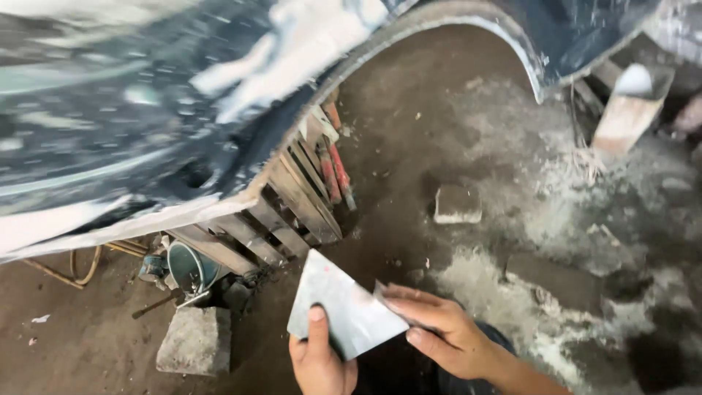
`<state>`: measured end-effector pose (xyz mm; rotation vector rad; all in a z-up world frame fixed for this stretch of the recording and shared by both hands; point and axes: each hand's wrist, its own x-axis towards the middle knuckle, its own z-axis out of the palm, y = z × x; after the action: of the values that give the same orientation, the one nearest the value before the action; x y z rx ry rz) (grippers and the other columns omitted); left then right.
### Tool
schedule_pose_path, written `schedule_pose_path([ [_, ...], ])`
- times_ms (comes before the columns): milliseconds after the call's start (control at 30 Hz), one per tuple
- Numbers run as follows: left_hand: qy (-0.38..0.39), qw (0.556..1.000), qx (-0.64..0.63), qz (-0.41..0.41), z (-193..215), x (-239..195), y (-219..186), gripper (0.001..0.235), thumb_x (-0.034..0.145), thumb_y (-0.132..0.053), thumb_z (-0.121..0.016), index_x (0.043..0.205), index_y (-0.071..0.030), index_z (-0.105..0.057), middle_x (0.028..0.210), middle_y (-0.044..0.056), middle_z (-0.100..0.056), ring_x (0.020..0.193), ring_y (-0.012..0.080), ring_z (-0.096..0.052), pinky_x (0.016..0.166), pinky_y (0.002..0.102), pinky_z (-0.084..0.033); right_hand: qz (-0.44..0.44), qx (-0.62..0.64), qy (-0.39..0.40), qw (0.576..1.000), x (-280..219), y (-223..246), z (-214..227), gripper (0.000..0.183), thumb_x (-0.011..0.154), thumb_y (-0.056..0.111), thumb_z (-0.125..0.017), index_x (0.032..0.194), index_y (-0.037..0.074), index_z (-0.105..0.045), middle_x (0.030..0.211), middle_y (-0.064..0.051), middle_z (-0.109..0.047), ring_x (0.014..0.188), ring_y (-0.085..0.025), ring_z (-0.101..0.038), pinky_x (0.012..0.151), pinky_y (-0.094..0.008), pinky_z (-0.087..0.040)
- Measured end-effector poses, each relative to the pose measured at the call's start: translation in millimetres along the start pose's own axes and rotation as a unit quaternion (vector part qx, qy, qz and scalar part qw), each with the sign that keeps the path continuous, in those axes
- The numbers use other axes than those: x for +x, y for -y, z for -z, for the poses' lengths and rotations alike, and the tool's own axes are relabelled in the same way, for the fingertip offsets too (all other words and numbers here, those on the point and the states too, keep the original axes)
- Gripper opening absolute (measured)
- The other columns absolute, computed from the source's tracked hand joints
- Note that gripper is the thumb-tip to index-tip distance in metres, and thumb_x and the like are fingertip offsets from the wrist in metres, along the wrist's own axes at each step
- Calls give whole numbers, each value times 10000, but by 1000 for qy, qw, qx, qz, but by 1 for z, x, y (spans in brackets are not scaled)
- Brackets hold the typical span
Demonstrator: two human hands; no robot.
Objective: The person sands a car bumper with a sanding block, smoothing the surface of a white filler material. They use a metal scraper to remove excess filler and check the surface with their fingers.
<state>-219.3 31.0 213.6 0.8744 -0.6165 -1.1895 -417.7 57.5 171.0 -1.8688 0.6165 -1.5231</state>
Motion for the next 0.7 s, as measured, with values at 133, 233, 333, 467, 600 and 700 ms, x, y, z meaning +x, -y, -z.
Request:
schedule_pose_path([
  [133, 52, 996, -5, -69, 11, 2, -4, 405, 951, -128, -588, 1301, 75, -613, 1168, 205, -747, 1011, 311, -732, 904, 429, -578, -73, -101, 34, 992, -6, -8, 5, 426, 937, 78, -651, 1356, -2, -665, 1470, -193, -628, 1444, -396, -538, 1190, -475, -369],
  [233, 36, 969, 207, -130, 16, 1, 10, 368, 946, -118, -633, 1269, 54, -669, 1117, 200, -776, 985, 299, -752, 879, 372, -590, -46, -165, -47, 984, 13, 19, 9, 436, 904, 89, -679, 1334, 13, -665, 1476, -207, -592, 1441, -411, -501, 1146, -470, -399],
  [333, 98, 904, 351, -222, 7, -9, 8, 341, 937, -110, -661, 1253, 9, -707, 1074, 179, -788, 965, 272, -786, 849, 339, -603, 33, -236, -70, 969, 26, 34, -1, 416, 878, 119, -708, 1290, 65, -702, 1457, -194, -600, 1443, -410, -495, 1172, -509, -392],
  [467, 166, 858, 352, -335, 3, -8, -6, 316, 979, -77, -617, 1272, 15, -687, 1102, 189, -769, 1003, 256, -792, 890, 321, -591, 27, -266, -13, 964, 8, 15, -24, 336, 834, 139, -768, 1169, 119, -788, 1397, -169, -658, 1432, -453, -472, 1135, -548, -397],
  [600, 144, 863, 365, -318, 20, -6, -12, 313, 969, -75, -632, 1260, 21, -696, 1099, 177, -780, 982, 242, -791, 872, 322, -592, 38, -258, 20, 965, 5, -3, -34, 311, 837, 176, -780, 1147, 151, -785, 1375, -148, -671, 1422, -428, -488, 1132, -532, -409],
  [700, 114, 912, 229, -319, 38, -7, -17, 315, 993, -58, -590, 1262, 89, -664, 1196, 227, -749, 1069, 272, -725, 959, 349, -547, -49, -180, 127, 974, 3, -15, -40, 366, 884, 139, -743, 1245, 94, -779, 1362, -176, -683, 1409, -401, -505, 1119, -562, -400],
])
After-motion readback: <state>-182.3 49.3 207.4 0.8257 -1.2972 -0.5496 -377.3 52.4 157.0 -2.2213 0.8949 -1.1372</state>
